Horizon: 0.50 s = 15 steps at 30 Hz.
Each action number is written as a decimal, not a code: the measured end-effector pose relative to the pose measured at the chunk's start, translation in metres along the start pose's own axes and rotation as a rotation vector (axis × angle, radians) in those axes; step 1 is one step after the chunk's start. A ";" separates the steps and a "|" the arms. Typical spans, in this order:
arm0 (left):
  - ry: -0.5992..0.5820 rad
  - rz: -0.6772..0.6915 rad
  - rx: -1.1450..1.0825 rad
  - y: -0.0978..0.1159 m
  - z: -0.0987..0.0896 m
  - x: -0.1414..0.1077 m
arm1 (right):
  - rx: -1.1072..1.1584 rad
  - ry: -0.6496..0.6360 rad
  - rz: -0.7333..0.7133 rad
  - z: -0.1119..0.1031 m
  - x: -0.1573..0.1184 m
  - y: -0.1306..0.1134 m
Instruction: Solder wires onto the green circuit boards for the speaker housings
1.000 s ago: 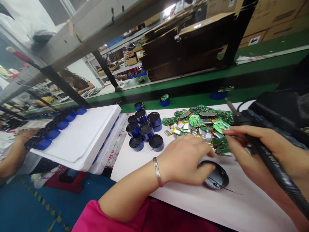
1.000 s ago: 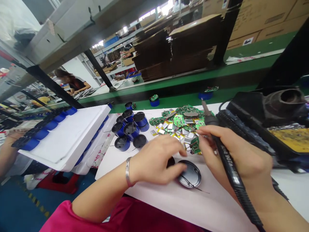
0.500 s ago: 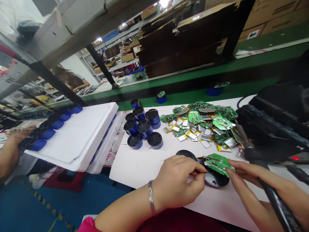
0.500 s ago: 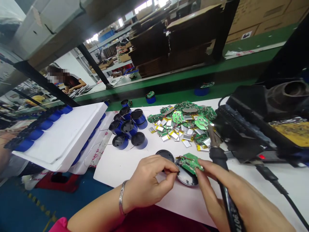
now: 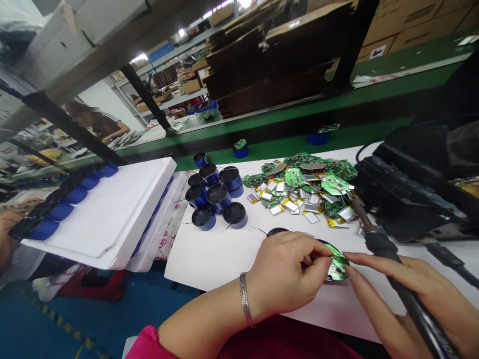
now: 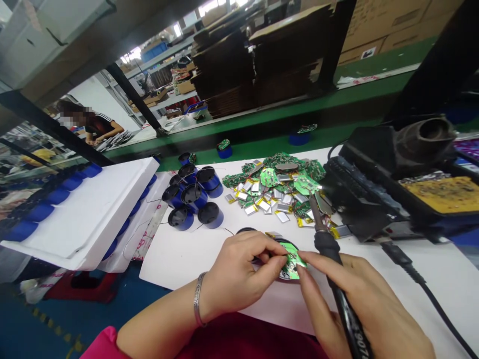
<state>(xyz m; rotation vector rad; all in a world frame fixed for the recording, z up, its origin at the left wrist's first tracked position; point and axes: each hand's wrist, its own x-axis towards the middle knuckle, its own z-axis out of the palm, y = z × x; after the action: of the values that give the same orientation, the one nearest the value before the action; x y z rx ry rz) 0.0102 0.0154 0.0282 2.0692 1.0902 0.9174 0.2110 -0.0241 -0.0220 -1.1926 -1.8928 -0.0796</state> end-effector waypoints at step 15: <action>0.009 -0.001 -0.035 0.001 0.001 0.000 | -0.035 0.073 0.210 0.002 0.007 -0.005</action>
<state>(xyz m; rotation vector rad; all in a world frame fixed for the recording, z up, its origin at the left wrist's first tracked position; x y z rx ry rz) 0.0116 0.0147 0.0285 2.0377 1.0718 0.9395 0.2047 -0.0210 -0.0168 -1.3869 -1.6995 -0.0421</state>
